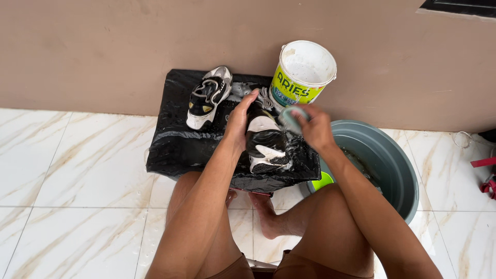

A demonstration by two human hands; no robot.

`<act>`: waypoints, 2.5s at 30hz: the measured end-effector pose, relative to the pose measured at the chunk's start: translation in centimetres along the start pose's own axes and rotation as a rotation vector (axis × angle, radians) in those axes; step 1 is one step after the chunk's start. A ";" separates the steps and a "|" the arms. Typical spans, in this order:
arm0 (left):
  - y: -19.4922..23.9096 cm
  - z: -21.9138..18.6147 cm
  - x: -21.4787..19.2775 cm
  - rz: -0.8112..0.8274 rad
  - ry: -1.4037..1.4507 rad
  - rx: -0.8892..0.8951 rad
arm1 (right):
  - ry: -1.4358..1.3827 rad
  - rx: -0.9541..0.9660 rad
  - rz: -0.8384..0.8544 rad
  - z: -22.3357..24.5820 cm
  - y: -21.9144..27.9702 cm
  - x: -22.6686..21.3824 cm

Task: The person scrubs a white and black sneaker with a brush and soapy water, then rinses it with water from a green cup. They repeat the process on the second sneaker, scrubbing and rinsing both shoes thoroughly.

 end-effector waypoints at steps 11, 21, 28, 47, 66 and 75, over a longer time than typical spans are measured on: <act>-4.8 -1.5 0.0 -0.074 -0.377 -0.129 | 0.346 -0.165 -0.357 1.9 -13.7 -4.6; -9.6 -2.3 -1.6 -0.029 -0.774 0.011 | 0.702 0.362 0.510 -7.1 -23.9 3.4; -10.0 -3.1 -2.7 0.518 -0.653 0.653 | 0.589 0.363 0.761 -1.7 -21.8 1.8; 1.3 -9.0 -8.2 0.514 -1.271 0.416 | -0.298 0.143 0.263 12.0 4.8 -0.9; 4.4 -6.2 -14.0 0.540 -1.130 0.501 | 0.113 -0.317 0.070 8.0 10.3 4.5; 5.0 -6.0 -12.4 0.599 -1.138 0.575 | -0.066 -0.392 0.180 7.0 11.5 6.2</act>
Point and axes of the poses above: each hand's wrist, its own y-axis away from the middle knuckle, its own x-axis out of the palm, z = x × y, the point moved 2 cm from there along -y, towards the middle knuckle, and after that the axes turned 9 degrees about y, right-handed, at the moved point
